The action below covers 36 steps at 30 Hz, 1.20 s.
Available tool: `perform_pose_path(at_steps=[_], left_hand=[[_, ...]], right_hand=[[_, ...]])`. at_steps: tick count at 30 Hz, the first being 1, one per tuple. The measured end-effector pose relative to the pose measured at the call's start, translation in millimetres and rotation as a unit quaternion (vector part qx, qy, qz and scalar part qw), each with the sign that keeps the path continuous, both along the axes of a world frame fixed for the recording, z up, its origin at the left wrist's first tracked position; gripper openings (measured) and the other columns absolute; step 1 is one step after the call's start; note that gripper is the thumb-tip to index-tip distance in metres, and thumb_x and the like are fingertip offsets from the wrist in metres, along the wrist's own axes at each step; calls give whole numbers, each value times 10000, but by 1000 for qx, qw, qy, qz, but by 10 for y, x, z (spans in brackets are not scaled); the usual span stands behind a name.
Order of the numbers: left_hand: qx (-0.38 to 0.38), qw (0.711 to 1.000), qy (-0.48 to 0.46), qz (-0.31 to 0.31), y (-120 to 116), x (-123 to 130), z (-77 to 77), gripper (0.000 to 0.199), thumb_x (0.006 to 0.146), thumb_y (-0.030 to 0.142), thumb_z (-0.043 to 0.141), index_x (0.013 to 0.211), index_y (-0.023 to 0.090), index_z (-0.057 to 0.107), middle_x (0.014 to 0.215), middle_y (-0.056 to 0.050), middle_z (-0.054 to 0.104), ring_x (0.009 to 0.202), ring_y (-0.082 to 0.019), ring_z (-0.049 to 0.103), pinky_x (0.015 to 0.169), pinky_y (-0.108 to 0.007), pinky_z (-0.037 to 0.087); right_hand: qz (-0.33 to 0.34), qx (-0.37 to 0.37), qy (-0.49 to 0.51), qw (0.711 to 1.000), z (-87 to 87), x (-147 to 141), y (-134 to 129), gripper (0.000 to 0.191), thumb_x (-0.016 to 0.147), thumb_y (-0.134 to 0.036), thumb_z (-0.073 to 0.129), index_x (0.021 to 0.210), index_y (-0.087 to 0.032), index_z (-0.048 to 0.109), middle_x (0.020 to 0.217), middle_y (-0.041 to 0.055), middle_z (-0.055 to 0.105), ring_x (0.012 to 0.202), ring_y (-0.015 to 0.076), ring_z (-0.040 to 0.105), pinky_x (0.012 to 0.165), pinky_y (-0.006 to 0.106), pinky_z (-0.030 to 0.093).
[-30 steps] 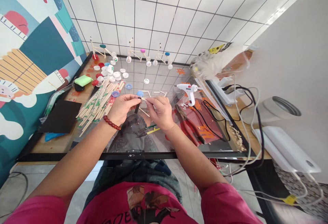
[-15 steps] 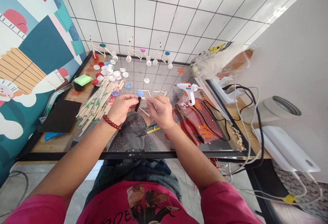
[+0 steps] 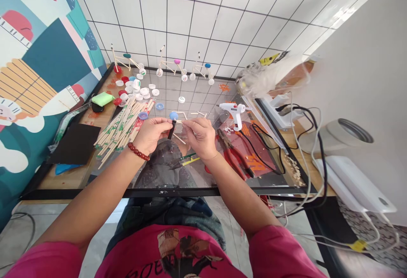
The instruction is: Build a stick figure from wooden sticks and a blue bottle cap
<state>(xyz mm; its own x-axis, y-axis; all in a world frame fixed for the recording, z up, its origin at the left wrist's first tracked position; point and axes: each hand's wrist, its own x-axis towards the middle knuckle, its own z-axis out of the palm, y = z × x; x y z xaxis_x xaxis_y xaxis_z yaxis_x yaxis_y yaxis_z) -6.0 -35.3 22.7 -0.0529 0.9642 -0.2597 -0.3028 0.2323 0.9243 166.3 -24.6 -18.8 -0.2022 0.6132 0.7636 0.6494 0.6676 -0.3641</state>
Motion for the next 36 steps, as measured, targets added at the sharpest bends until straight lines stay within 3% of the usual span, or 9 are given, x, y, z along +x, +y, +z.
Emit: perform_pose_path(at_steps=[9, 17, 29, 36], left_hand=[[-4, 1000, -8, -5, 6, -10, 1, 216, 460, 208, 812, 620, 128, 692, 659, -28, 669, 609, -132, 597, 646, -292, 489], [13, 1000, -6, -19, 4, -24, 0, 276, 520, 340, 860, 606, 130, 703, 637, -39, 659, 617, -137, 581, 640, -282, 474], [47, 999, 23, -7, -12, 4, 8, 315, 469, 352, 901, 617, 139, 722, 661, -23, 663, 646, -127, 566, 658, -272, 469], [64, 997, 34, 8, -3, 20, -16, 241, 517, 302, 856, 663, 149, 741, 669, -16, 678, 655, -125, 569, 652, -261, 441]], right_hand=[[21, 9, 1, 1000, -22, 20, 22, 182, 964, -228, 582, 961, -258, 761, 854, 31, 734, 792, 175, 644, 759, 345, 456], [25, -6, -17, 1000, -19, 45, 25, 230, 973, -203, 545, 987, -276, 763, 890, 32, 730, 822, 178, 641, 788, 351, 461], [6, -2, 12, 1000, -19, 25, 34, 174, 965, -252, 595, 962, -283, 766, 882, 27, 736, 819, 181, 638, 782, 355, 462], [5, 20, -6, 1000, 0, 6, 15, 154, 963, -285, 598, 985, -269, 750, 874, 38, 728, 815, 183, 640, 778, 360, 454]])
